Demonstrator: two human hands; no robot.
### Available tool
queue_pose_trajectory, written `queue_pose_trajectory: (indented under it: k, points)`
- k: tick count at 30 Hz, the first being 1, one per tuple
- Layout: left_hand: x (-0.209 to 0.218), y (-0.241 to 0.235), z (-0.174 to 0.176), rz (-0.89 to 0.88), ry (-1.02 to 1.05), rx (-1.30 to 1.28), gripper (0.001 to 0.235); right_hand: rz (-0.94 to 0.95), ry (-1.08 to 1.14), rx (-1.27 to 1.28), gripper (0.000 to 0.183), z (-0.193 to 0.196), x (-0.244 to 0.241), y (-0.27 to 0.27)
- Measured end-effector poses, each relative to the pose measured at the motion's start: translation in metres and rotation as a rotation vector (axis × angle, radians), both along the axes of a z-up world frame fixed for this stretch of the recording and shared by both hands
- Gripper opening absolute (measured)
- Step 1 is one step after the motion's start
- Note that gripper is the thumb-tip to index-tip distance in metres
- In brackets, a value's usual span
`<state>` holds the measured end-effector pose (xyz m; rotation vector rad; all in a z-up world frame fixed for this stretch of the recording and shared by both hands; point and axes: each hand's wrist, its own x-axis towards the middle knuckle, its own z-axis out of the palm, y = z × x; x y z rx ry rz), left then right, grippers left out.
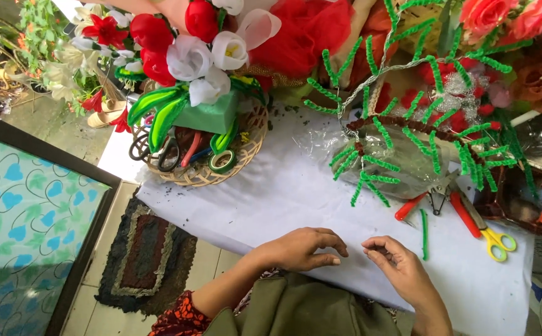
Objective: The person attaches green pipe cleaners to a wire frame to form branches of a small tree. They then wrap a brown pipe cleaner around the central wire stem to simulate a trunk, securing it by hand. The work is done at a table with various craft supplies visible.
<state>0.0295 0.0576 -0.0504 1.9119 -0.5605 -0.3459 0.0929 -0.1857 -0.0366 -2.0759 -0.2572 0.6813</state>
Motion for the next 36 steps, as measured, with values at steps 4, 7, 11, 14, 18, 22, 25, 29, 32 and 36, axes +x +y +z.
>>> queue_pose_trajectory:
  k: [4,7,11,14,18,22,25,29,32,36]
  points:
    - [-0.002,0.0,-0.004,0.0,-0.038,-0.014,0.03,0.036,-0.044,0.031,0.017,-0.004,-0.002,-0.001]
    - [-0.004,-0.001,-0.001,-0.011,-0.042,0.009,0.031,0.049,-0.053,0.028,0.018,-0.004,-0.003,-0.003]
    - [-0.004,0.001,0.005,0.017,-0.006,-0.001,0.031,0.02,-0.027,-0.005,0.019,-0.003,-0.003,-0.007]
    - [-0.001,0.002,0.006,0.043,0.022,0.003,0.032,0.006,-0.022,-0.041,0.018,-0.005,-0.002,-0.01]
    - [0.007,0.004,0.004,0.108,-0.002,0.029,0.033,0.02,-0.029,-0.026,0.019,-0.01,0.001,-0.014]
    - [0.01,0.007,-0.001,0.184,-0.019,0.041,0.027,0.002,0.023,-0.063,0.02,-0.012,0.005,-0.012]
    - [0.012,0.011,-0.009,0.23,0.015,0.051,0.026,0.014,0.011,-0.07,0.019,-0.009,0.01,-0.008]
    - [0.015,0.016,-0.011,0.222,0.005,0.022,0.024,0.043,-0.005,-0.076,0.019,-0.01,0.016,-0.004]
    - [0.018,0.021,-0.008,0.217,0.015,0.011,0.025,0.033,0.005,-0.09,0.02,-0.006,0.019,0.001]
    - [0.022,0.024,-0.011,0.249,0.025,-0.061,0.025,0.009,0.052,-0.118,0.021,-0.003,0.02,0.004]
